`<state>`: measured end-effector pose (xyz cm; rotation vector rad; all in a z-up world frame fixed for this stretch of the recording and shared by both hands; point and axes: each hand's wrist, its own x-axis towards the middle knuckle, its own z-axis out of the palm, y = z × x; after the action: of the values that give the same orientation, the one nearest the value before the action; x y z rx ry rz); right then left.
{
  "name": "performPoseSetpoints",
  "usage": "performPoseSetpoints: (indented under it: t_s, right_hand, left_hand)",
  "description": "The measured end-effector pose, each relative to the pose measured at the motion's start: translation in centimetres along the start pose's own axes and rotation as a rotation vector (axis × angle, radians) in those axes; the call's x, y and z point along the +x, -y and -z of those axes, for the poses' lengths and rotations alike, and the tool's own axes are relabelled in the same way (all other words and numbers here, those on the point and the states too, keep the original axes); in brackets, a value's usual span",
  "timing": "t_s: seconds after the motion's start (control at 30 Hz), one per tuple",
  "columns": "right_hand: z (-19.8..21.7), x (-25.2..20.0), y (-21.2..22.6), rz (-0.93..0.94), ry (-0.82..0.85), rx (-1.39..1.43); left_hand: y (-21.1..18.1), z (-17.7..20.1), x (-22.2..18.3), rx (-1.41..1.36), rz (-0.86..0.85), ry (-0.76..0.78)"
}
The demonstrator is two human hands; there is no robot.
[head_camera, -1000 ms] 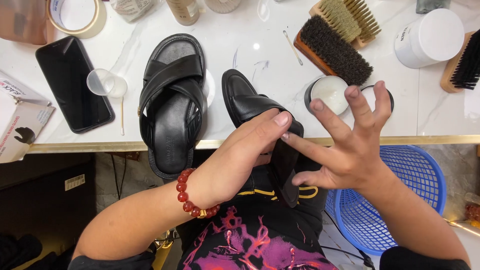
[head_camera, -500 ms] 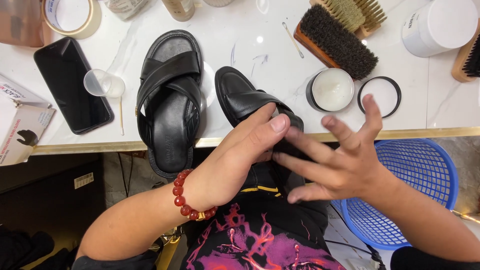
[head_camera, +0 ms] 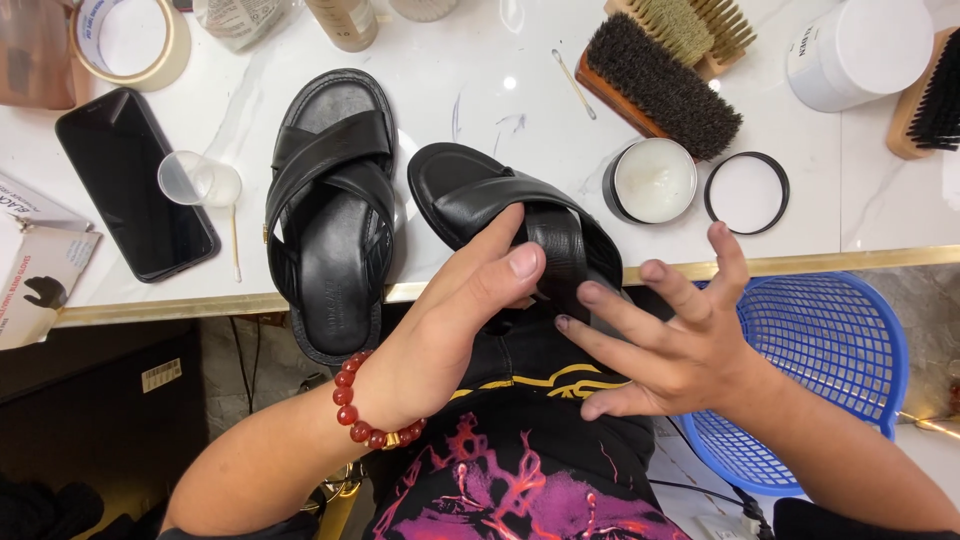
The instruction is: Apply polishing cream to black leather sandals.
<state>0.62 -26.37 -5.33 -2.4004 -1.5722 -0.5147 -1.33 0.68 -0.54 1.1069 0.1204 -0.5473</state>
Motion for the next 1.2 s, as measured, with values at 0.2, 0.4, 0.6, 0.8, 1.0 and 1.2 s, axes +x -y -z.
performPoseSetpoints:
  t_s: [0.2, 0.4, 0.6, 0.8, 1.0, 1.2]
  right_hand:
    - [-0.1, -0.2, -1.0, -0.093, -0.079, -0.026]
    - [0.0, 0.8, -1.3, -0.074, -0.075, -0.012]
    - [0.2, 0.8, -2.0, -0.069, -0.042, -0.032]
    - [-0.1, 0.7, -0.5, -0.047, -0.044, -0.05]
    - [0.3, 1.4, -2.1, -0.097, -0.084, -0.105]
    - [0.3, 0.3, -0.4, -0.02, -0.045, -0.033]
  left_hand:
    - [1.3, -0.9, 0.1, -0.115, -0.141, 0.033]
    - [3.9, -0.5, 0.5, -0.192, -0.243, -0.056]
    - [4.3, -1.2, -0.3, -0.105, -0.354, -0.012]
    - [3.7, -1.3, -0.8, -0.153, -0.365, -0.003]
    - [2.7, -2.0, -1.5, -0.086, -0.312, -0.002]
    - [2.8, -1.5, -1.9, -0.14, -0.289, 0.018]
